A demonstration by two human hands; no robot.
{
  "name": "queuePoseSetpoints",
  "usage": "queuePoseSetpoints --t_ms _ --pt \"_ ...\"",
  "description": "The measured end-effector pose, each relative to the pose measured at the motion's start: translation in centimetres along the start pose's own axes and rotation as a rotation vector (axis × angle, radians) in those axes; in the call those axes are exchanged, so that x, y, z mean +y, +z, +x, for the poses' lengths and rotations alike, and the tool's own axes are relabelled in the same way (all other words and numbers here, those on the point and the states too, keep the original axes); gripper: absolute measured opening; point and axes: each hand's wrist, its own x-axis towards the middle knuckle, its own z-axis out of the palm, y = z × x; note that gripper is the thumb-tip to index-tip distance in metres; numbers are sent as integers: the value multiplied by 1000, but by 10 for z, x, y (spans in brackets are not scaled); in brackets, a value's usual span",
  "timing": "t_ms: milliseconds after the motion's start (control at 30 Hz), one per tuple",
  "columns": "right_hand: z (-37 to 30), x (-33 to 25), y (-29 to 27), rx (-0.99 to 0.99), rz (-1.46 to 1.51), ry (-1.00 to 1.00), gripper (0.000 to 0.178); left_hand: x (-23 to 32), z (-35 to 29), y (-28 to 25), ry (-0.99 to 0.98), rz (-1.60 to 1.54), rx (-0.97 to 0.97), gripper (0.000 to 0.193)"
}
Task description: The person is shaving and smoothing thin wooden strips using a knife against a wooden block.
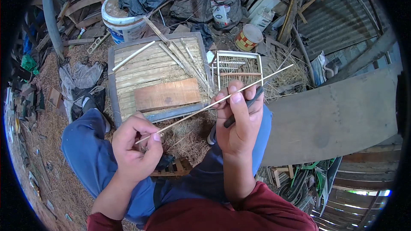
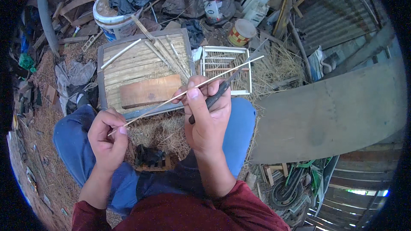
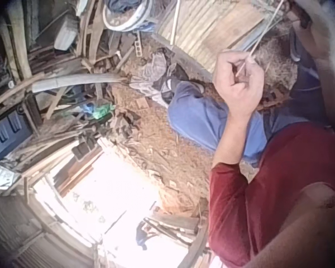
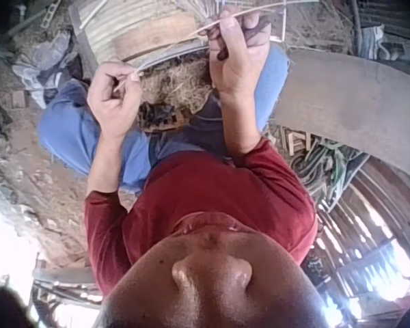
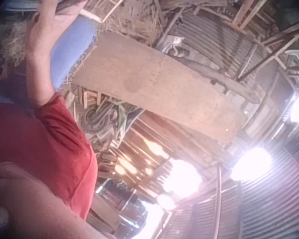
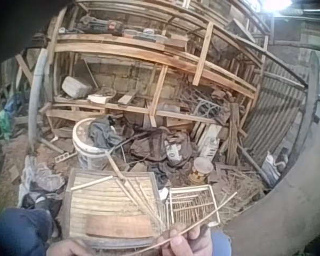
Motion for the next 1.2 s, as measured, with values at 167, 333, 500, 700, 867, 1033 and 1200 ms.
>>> queuePoseSetpoints --t_ms 167,333,500,700,867,1033,1200 --pt "1 1 0 -7 34 -5 35 2 3 -1 -59 11 -21 16" --pt "0 0 -1 -6 54 -12 36 2 4 1 -20 -16 -2 15" --pt "-1 -1 -3 -26 75 -16 37 3 7 4 18 -32 9 15" --pt "-2 -3 -2 -11 96 -7 37 2 8 5 54 -40 20 15" --pt "-2 -3 -4 -34 100 -11 37 -11 7 3 166 -65 32 17" --pt "-2 -3 -6 -44 105 -6 37 -10 8 5 131 -78 51 18" --pt "-4 -3 -5 -27 95 -4 37 -13 8 3 150 -76 39 18"
